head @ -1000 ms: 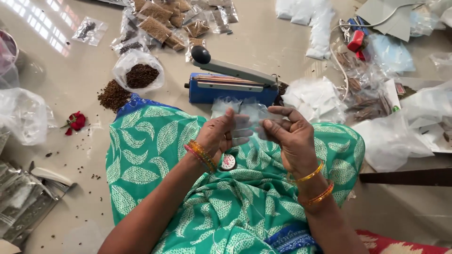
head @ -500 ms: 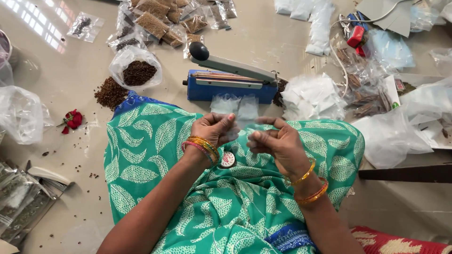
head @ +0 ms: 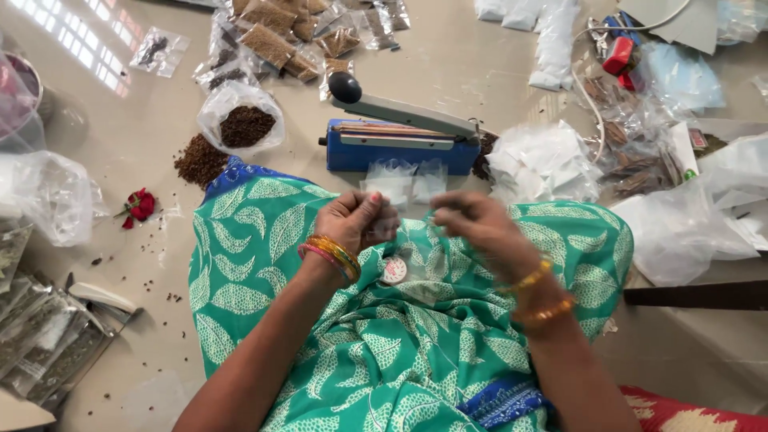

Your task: The person fills small plastic bags with product by hand, then seals the bags using a heat sealer, placing the sealed bags on the floor.

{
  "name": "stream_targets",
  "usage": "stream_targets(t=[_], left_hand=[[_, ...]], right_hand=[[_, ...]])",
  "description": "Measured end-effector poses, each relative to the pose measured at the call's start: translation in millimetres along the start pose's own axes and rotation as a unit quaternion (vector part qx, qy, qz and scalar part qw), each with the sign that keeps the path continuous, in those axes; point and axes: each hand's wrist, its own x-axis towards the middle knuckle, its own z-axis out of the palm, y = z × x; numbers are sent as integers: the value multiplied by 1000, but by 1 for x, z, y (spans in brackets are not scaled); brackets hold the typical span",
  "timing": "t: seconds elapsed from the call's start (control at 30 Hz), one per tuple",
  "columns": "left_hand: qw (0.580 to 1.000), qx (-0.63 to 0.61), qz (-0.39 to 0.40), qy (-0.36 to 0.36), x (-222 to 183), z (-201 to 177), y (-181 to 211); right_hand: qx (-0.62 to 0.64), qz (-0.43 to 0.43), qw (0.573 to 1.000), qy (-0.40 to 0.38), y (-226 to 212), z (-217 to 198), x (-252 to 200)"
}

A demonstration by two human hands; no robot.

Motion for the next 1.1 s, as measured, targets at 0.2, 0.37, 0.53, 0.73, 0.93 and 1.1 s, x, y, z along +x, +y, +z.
stream_targets(t=[0.2, 0.37, 0.53, 0.73, 0.93, 1.1], left_hand=[[996, 79, 35, -32, 21, -25, -49], [996, 85, 28, 19, 13, -4, -47], [791, 538, 218, 191, 3, -2, -12], [592, 644, 482, -52, -42, 43, 52], [554, 742, 376, -31, -22, 25, 29], [598, 717, 353, -62, -31, 40, 46]], right_hand=[[225, -54, 972, -34, 25, 40, 12], [277, -33, 960, 39, 26, 42, 12], [28, -122, 986, 115, 2, 31, -2], [-356, -329, 859, 166, -26, 39, -13], [-373, -320, 862, 129, -38, 39, -16], [-367, -334, 859, 125, -30, 40, -15]])
